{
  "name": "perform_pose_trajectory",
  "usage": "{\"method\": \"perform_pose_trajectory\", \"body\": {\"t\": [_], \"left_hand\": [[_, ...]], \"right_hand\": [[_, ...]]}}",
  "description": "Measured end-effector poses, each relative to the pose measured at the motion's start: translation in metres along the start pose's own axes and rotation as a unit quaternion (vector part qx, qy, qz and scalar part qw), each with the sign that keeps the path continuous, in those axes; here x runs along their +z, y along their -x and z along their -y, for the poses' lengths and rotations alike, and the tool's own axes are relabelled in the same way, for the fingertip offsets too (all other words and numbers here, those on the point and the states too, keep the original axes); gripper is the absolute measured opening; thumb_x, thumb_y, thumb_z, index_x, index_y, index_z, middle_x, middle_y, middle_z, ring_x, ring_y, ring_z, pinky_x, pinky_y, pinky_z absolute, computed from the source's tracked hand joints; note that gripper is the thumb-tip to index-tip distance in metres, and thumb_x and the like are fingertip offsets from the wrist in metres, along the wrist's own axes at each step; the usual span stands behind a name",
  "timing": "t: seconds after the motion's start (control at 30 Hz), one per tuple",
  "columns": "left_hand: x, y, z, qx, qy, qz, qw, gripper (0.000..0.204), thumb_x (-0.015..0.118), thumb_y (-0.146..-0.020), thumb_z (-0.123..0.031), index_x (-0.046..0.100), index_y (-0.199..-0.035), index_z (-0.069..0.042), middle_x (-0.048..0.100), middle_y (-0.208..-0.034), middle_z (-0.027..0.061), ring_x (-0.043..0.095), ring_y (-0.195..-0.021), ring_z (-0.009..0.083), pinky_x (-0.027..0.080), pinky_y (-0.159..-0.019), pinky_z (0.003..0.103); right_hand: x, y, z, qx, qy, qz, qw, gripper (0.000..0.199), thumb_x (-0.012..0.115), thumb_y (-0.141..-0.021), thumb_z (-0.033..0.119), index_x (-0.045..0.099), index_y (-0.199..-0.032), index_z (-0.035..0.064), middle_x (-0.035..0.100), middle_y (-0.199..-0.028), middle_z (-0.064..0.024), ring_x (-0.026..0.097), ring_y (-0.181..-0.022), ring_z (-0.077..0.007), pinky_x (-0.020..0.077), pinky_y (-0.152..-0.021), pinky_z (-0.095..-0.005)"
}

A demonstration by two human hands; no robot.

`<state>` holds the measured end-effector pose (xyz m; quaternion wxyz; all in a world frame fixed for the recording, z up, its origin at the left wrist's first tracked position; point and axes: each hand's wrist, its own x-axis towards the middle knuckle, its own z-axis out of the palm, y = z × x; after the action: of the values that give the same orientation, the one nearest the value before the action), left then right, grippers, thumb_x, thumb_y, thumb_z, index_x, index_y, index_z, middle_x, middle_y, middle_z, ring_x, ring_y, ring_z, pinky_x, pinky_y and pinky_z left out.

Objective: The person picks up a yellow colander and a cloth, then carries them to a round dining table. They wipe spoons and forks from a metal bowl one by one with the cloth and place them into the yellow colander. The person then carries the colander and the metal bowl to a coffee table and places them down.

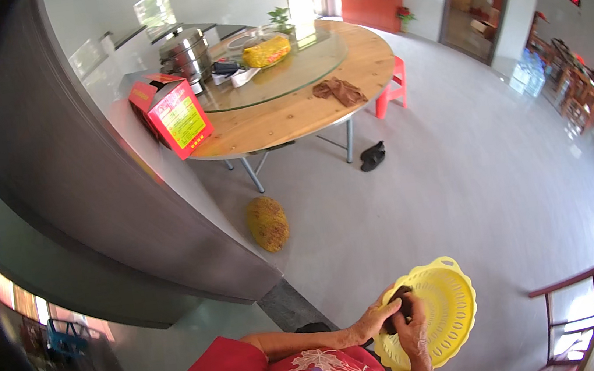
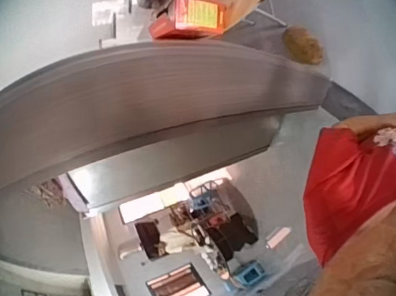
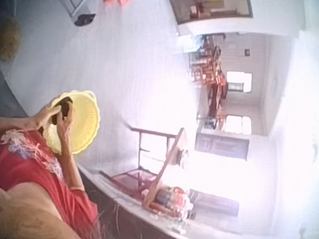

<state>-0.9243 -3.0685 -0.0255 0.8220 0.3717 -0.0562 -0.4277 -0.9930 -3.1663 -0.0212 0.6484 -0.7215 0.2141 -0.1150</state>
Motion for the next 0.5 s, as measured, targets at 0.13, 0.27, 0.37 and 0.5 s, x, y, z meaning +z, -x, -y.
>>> {"method": "perform_pose_trajectory", "body": {"t": [0.13, 0.27, 0.37, 0.5], "left_hand": [[-0.013, -0.065, -0.019, 0.082, 0.015, -0.146, 0.986, 0.054, 0.052, -0.091, -0.023, 0.029, -0.137, -0.007, 0.050, -0.116, 0.0036, 0.048, -0.104, 0.0110, 0.041, -0.089, 0.026], [-0.027, -0.116, -0.054, 0.039, 0.000, -0.192, 0.981, 0.052, 0.052, -0.091, -0.029, 0.033, -0.136, -0.011, 0.052, -0.116, 0.0057, 0.049, -0.101, 0.0109, 0.041, -0.086, 0.026], [-0.021, -0.173, -0.079, 0.017, 0.038, -0.164, 0.986, 0.055, 0.051, -0.091, -0.030, 0.029, -0.138, -0.009, 0.049, -0.120, 0.0054, 0.047, -0.105, 0.0116, 0.040, -0.089, 0.025], [-0.008, -0.268, -0.080, 0.051, 0.069, -0.040, 0.996, 0.051, 0.043, -0.095, -0.028, 0.026, -0.139, -0.009, 0.040, -0.131, 0.0040, 0.039, -0.120, 0.0126, 0.030, -0.102, 0.027]], "right_hand": [[-0.022, -0.065, 0.006, 0.001, 0.074, 0.260, 0.963, 0.044, 0.060, -0.077, 0.007, 0.045, -0.118, 0.0019, 0.056, -0.094, -0.0072, 0.055, -0.087, -0.0147, 0.0458, -0.078, -0.0289], [-0.030, -0.139, 0.034, 0.011, 0.047, 0.368, 0.928, 0.042, 0.061, -0.076, 0.007, 0.047, -0.116, 0.0016, 0.058, -0.100, -0.0085, 0.055, -0.094, -0.0177, 0.0432, -0.086, -0.0319], [-0.028, -0.201, 0.026, 0.083, -0.163, 0.306, 0.934, 0.035, 0.055, -0.078, -0.001, 0.047, -0.112, 0.0001, 0.058, -0.100, -0.0100, 0.056, -0.091, -0.0166, 0.0453, -0.079, -0.0299], [-0.032, -0.298, 0.033, -0.045, -0.196, 0.021, 0.979, 0.037, 0.047, -0.079, -0.003, 0.045, -0.116, 0.0002, 0.054, -0.100, -0.0081, 0.055, -0.084, -0.0158, 0.0463, -0.072, -0.0255]]}}
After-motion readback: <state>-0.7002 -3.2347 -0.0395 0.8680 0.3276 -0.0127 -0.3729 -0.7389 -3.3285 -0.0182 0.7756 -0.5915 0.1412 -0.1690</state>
